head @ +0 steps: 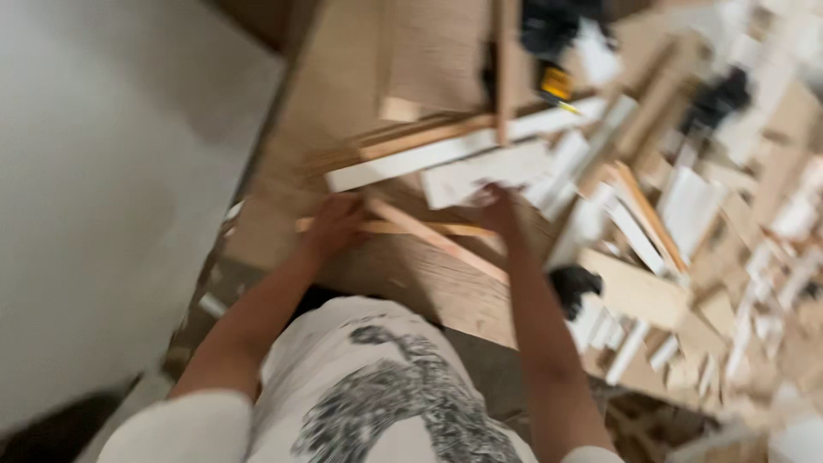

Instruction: The person picks through a pile of wood scraps on the floor, moves various pieces, and uses a pair of pliers to remove small metal fasteners from a thin wooden strip.

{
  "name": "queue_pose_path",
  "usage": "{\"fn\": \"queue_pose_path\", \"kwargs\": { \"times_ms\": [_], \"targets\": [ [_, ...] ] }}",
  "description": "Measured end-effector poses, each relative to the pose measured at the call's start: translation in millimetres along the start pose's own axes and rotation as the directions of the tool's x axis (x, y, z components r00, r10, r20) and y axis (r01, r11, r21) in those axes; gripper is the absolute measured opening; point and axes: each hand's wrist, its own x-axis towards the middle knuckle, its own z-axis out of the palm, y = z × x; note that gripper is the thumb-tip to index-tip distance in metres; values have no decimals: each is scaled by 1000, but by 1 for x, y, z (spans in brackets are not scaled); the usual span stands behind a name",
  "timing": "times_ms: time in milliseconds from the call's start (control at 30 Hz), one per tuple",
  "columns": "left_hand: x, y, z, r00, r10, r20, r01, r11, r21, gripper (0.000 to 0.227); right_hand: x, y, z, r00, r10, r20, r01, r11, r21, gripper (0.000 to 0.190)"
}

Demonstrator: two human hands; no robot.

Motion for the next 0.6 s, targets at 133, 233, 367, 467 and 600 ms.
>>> {"fn": "queue_pose_path", "kwargs": {
  "times_ms": [133,233,367,467,600],
  "targets": [
    [-6,-3,0,1000,8,6,-9,995,97,54,85,-17,-48,958,-139,-250,-37,806,-591,34],
    [-5,-10,10,998,10,68,-20,988,152,41,151,-41,-59,884,-291,-365,-81,674,-734,46],
    [-7,-11,20,967,-61,247,-6,966,260,42,215,-67,-56,795,-427,-431,-91,619,-780,51],
    [-1,-1,16,962,-91,259,14,958,285,38,235,-71,-56,817,-196,-543,-324,622,-713,49],
    [6,3,1,985,-71,160,52,992,117,40,216,-53,-53,821,53,-569,-463,646,-607,46]
  ]
}}
